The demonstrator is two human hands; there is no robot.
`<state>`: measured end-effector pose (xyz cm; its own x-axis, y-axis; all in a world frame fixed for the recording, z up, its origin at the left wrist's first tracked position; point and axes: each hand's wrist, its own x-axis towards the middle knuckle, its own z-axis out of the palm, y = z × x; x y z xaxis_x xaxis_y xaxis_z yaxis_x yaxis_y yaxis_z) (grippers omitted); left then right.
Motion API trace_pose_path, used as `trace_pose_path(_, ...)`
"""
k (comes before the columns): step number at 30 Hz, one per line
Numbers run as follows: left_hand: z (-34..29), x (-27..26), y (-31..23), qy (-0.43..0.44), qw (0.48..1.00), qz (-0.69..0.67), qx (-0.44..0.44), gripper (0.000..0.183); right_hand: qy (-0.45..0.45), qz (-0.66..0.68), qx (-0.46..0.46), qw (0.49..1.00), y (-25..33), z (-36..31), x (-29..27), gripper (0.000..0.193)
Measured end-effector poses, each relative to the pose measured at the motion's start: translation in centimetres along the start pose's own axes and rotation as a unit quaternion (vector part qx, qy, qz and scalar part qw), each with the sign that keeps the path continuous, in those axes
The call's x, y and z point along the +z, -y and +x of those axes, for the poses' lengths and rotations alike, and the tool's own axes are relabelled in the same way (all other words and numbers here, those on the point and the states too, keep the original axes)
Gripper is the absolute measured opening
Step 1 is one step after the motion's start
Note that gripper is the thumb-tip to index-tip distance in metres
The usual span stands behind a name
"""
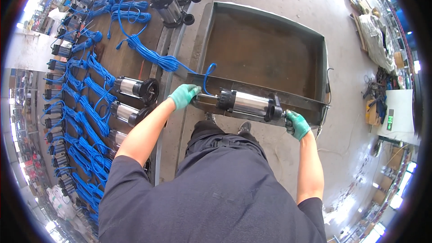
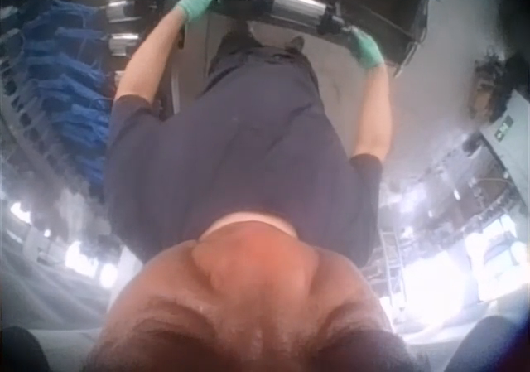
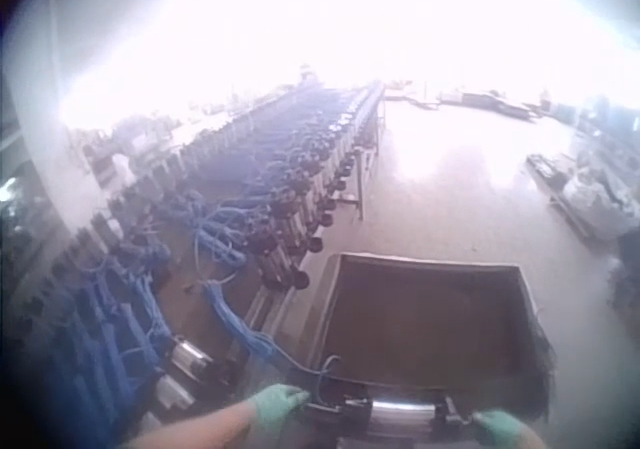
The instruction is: The person picks up a pump from a table and submerges it into a tank of liquid, then lifts it out and places it onto the table with others.
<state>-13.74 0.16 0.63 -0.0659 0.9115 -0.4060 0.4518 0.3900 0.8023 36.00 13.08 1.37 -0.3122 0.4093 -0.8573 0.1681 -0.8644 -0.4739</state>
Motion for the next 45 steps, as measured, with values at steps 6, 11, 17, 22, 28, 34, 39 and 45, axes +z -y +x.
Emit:
trace_pose_path(6, 0.5, 1.0, -0.1, 0.002, 0.945, -0.204, -0.255, 0.04, 0.036, 0.096, -0.162, 0.981, -2.8, 0.2, 0.3, 0.014)
trace_pose_path(11, -1.4, 0.6, 2.7, -0.036, 0.99, -0.004, 0.139, 0.042, 0.086, 0.169, -0.092, 0.978, -1.6, 0.4, -1.0, 0.018)
trace_pose_path(17, 0.8, -0.5, -1.4, 0.07, 0.945, -0.189, -0.259, 0.043, 0.106, -0.075, -0.126, 0.984, 2.7, -1.8, 1.2, 0.068)
trace_pose_path(22, -0.1, 0.5, -0.2, 0.01, 0.959, -0.221, -0.179, 0.042, 0.021, -0.547, -0.092, 0.832, 4.4, -1.0, 3.7, 0.048)
trace_pose_path(28, -1.0, 1.2, 2.2, -0.037, 0.992, -0.099, 0.067, 0.043, -0.013, -0.477, -0.111, 0.872, 3.4, -1.2, 3.7, 0.032)
trace_pose_path(34, 0.6, 0.7, -0.1, 0.036, 0.894, -0.315, -0.317, 0.034, -0.05, -0.138, -0.161, 0.976, 1.3, -0.9, 2.8, 0.027)
trace_pose_path(39, -2.4, 1.1, 1.8, -0.01, 0.922, -0.361, -0.138, 0.031, -0.027, 0.071, -0.128, 0.989, -0.5, 1.5, 0.3, 0.018)
trace_pose_path(45, -2.1, 0.3, 1.2, 0.021, 0.975, -0.194, -0.107, 0.034, 0.031, -0.046, -0.158, 0.986, 2.3, -2.2, 3.6, 0.026)
